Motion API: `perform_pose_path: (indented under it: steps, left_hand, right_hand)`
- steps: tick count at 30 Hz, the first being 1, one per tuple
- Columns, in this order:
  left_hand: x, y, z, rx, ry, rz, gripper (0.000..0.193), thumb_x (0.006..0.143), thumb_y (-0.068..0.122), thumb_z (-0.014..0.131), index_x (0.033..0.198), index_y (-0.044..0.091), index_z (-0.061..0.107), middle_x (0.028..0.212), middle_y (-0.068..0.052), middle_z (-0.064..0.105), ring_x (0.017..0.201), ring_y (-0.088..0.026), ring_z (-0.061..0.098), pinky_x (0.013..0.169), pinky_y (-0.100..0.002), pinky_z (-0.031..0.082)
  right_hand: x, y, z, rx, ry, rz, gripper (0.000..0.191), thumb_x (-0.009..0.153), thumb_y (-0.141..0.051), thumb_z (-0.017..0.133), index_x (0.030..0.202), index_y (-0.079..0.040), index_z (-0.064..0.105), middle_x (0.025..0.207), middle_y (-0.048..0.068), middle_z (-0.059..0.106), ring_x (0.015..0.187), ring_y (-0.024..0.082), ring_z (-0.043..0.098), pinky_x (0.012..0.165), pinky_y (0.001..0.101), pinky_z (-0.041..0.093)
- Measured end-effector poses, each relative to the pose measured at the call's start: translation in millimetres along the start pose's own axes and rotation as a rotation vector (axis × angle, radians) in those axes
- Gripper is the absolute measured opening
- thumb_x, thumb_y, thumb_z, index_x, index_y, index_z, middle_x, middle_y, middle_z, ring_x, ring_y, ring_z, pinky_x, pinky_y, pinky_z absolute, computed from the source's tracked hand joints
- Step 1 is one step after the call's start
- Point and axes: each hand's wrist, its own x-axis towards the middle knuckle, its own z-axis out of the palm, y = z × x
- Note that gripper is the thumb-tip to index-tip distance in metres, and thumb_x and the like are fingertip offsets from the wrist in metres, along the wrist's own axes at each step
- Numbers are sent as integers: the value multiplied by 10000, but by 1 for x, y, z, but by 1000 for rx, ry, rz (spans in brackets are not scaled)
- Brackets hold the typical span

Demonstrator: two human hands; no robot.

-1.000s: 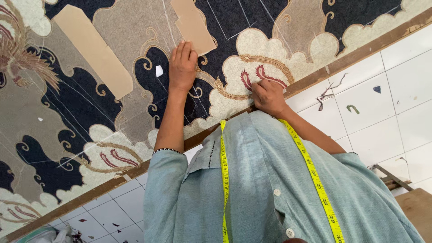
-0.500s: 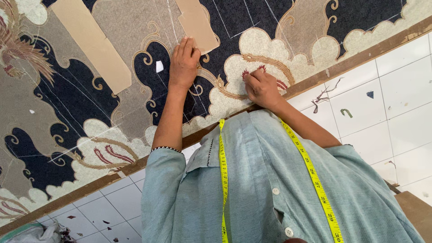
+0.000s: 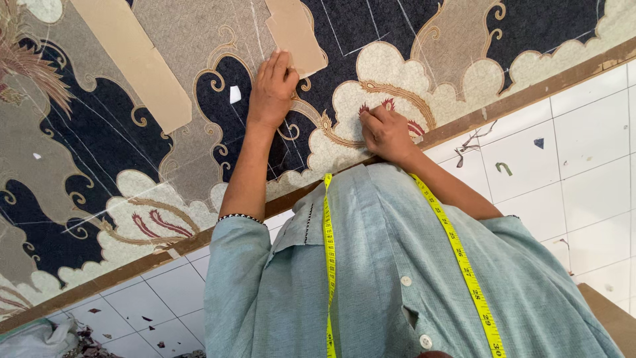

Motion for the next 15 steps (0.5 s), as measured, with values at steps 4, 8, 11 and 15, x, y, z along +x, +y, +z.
perform_pose_path:
  steps: [4, 8, 11, 15]
  left_hand:
    - [1, -3, 2, -1, -4, 16, 72, 983, 37, 650, 1053, 21, 640, 1445, -196, 566, 1384, -390, 537, 1163, -513, 446]
    - [2, -5, 2, -4, 0, 30, 65, 985, 51, 653, 1042, 22, 648, 1439, -202, 571, 1379, -394, 538, 1155, -515, 448]
    - [3, -4, 4, 23, 9, 28, 58, 1005, 50, 647, 1058, 27, 653, 1450, -189, 570, 1394, -382, 531, 1175, -507, 441]
    - [3, -4, 4, 1, -14, 17, 64, 970, 47, 653, 1030, 27, 654, 1449, -191, 573, 1395, -380, 526, 1161, -520, 432]
  right_hand:
    - [0, 1, 1, -14, -6, 0, 234, 825, -38, 744, 1055, -60, 704, 931, 82, 631, 715, 281, 636, 630, 395, 519]
    - [1, 2, 2, -10, 5, -8, 240, 822, -43, 745, 1057, -61, 700, 938, 81, 628, 719, 281, 633, 634, 397, 515]
    - [0, 2, 3, -15, -1, 4, 236, 819, -45, 748, 1051, -65, 704, 938, 81, 631, 714, 280, 631, 632, 396, 513]
    - [0, 3, 5, -18, -2, 10, 230, 825, -42, 747, 1050, -69, 707, 940, 80, 634, 716, 279, 631, 638, 395, 515]
